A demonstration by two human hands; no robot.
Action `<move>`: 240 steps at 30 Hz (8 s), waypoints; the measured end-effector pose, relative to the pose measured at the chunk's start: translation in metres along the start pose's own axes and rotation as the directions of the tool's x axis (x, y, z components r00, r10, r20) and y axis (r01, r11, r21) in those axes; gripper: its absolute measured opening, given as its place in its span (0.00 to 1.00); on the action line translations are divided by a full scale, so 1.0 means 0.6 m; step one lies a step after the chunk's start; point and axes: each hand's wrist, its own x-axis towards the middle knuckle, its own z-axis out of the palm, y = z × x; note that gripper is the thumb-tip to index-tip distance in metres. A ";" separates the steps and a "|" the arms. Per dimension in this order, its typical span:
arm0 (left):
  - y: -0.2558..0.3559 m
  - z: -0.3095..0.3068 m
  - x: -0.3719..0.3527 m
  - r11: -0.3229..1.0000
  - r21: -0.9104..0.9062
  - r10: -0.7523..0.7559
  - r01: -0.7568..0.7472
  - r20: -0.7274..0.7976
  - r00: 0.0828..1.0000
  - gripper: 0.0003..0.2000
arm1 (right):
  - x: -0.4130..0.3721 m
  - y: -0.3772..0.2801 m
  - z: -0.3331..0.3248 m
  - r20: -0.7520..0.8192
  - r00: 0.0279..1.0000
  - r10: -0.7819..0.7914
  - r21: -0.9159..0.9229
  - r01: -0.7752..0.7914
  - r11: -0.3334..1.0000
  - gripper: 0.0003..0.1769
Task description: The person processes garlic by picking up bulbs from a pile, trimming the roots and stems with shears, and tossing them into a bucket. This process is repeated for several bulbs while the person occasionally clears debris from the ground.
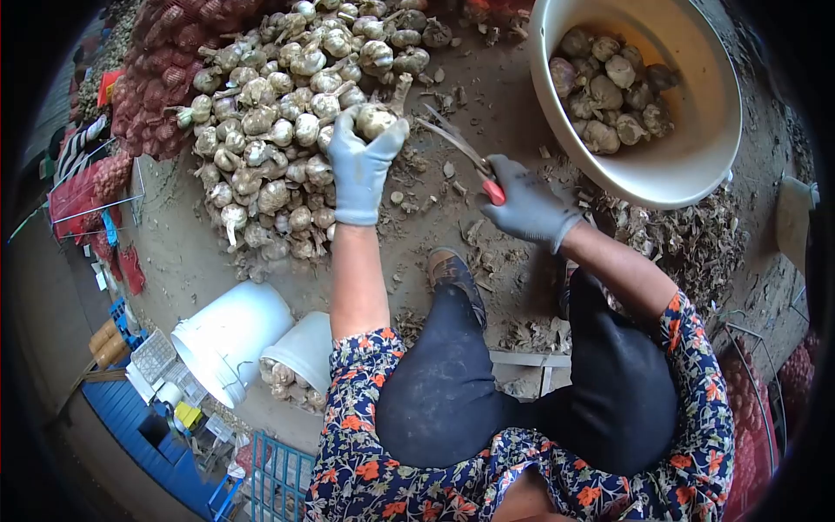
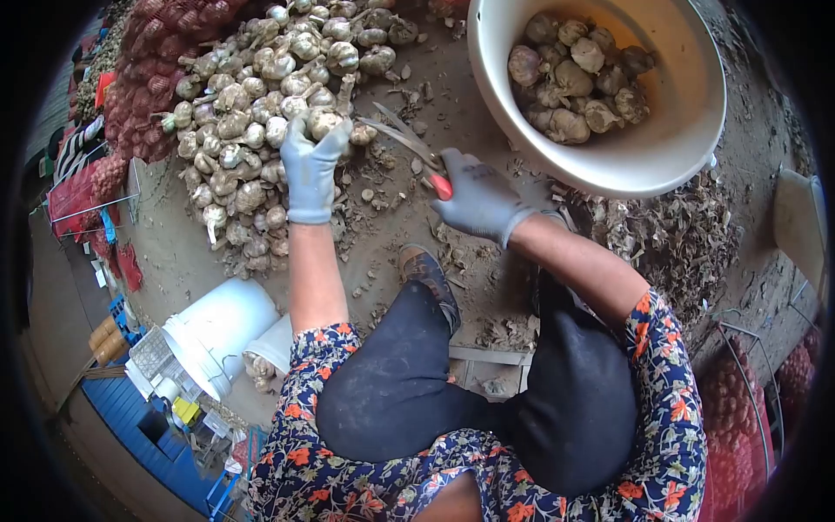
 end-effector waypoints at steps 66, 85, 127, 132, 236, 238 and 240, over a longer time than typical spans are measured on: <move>-0.016 0.008 -0.108 0.567 0.682 0.514 -0.463 0.146 0.845 0.33 | -0.056 -0.030 0.010 0.075 0.997 -0.023 -0.412 0.052 0.910 0.19; -0.046 0.061 -0.134 0.760 0.555 0.328 -0.339 0.123 0.937 0.51 | -0.060 -0.001 0.010 0.033 0.999 0.028 -0.440 -0.011 0.898 0.19; -0.021 -0.058 -0.108 0.981 0.016 -0.191 0.192 0.189 0.963 0.14 | -0.009 -0.022 0.023 0.123 0.981 -0.150 -0.205 0.173 0.963 0.22; -0.027 -0.057 -0.109 0.957 0.053 -0.288 0.283 0.227 0.930 0.18 | -0.032 -0.019 0.017 0.321 0.945 -0.063 -0.012 0.071 0.997 0.20; -0.041 0.042 -0.127 0.789 -0.197 -0.313 0.582 0.686 0.656 0.37 | -0.120 0.072 0.003 0.217 0.976 0.024 -0.268 0.036 0.963 0.16; 0.047 0.083 -0.108 0.863 -0.232 -0.153 0.449 0.727 0.670 0.44 | -0.120 0.095 0.017 0.169 0.983 0.076 -0.166 -0.047 0.985 0.15; 0.090 0.130 -0.096 0.874 -0.485 0.319 0.003 0.580 0.750 0.40 | -0.123 0.130 0.040 0.141 0.990 -0.029 -0.083 0.041 0.996 0.15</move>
